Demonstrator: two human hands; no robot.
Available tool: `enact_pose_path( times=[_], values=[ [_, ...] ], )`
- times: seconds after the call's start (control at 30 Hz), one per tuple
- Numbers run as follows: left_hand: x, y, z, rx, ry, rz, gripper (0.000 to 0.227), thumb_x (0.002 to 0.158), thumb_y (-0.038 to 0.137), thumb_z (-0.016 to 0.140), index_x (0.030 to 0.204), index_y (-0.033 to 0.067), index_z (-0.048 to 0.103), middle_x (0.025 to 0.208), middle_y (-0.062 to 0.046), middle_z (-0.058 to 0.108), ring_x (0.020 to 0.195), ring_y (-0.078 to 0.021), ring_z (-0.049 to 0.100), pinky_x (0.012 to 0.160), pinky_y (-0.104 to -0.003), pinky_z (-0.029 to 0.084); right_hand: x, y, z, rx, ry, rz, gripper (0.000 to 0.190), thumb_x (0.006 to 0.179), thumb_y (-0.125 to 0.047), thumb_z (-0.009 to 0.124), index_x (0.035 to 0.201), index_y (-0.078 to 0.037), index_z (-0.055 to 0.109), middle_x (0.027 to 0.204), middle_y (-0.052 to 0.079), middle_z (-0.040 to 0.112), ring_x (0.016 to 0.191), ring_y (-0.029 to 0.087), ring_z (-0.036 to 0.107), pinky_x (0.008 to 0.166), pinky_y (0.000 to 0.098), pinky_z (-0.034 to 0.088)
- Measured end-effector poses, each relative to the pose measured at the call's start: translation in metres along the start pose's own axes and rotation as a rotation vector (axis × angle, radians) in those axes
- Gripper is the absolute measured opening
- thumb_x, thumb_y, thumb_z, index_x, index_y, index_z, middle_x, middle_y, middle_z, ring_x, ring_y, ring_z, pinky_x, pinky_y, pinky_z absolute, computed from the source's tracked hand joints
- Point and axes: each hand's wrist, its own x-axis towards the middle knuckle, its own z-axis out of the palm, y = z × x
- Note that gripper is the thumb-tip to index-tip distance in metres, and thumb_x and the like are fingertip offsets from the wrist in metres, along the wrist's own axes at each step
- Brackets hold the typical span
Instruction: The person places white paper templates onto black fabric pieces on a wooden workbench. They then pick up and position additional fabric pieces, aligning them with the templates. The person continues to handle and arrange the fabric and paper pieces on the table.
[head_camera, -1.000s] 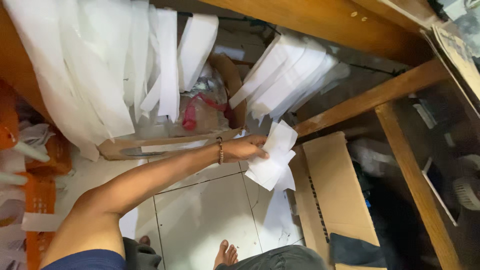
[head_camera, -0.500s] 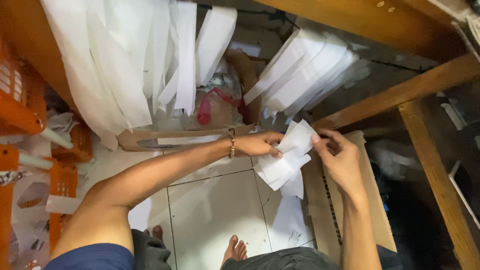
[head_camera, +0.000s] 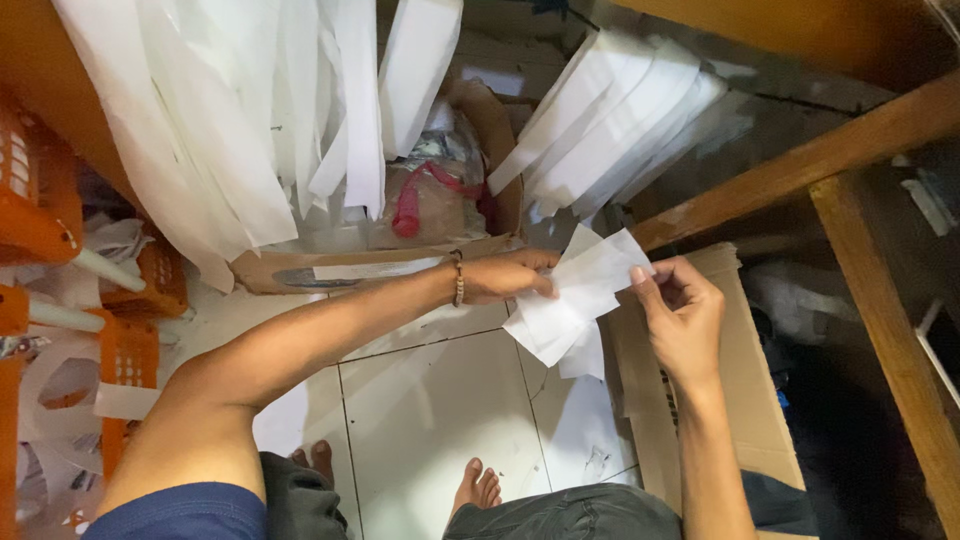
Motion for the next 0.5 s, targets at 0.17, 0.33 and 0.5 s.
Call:
enact_pose_path(
  times=[0.17, 0.33, 0.5],
  values=[
    [-0.004, 0.005, -0.003, -0.093, -0.065, -0.038, 0.058, 0.093, 0.011, 0.063, 0.150, 0.0075, 0.047, 0.124, -0.005, 0.068, 0.104, -0.0114, 0.067, 0.085, -0.032, 0.055, -0.002, -0.002, -0.011, 0.035, 0.084, -0.059, 0.016, 0.106, -0.015, 0.066, 0.101, 0.000, 0.064, 0.085, 0.001, 0.065, 0.075, 0.006, 0.061, 0.070, 0.0233, 0.052],
    [-0.007, 0.008, -0.001, -0.065, -0.060, -0.033, 0.061, 0.093, 0.007, 0.063, 0.152, 0.0076, 0.047, 0.127, -0.004, 0.067, 0.106, -0.0114, 0.066, 0.088, -0.031, 0.055, -0.004, -0.007, -0.019, 0.093, 0.130, -0.073, 0.016, 0.110, -0.015, 0.064, 0.104, -0.002, 0.061, 0.089, 0.004, 0.065, 0.080, 0.008, 0.065, 0.077, 0.0266, 0.058],
    [-0.002, -0.005, -0.015, -0.005, -0.034, -0.032, 0.059, 0.091, 0.007, 0.063, 0.149, 0.0050, 0.050, 0.129, -0.006, 0.067, 0.111, -0.0162, 0.066, 0.091, -0.035, 0.056, -0.009, -0.018, -0.033, 0.099, 0.237, -0.081, 0.016, 0.114, -0.017, 0.062, 0.109, -0.002, 0.058, 0.092, 0.003, 0.065, 0.080, 0.009, 0.066, 0.075, 0.0265, 0.057]
  ],
)
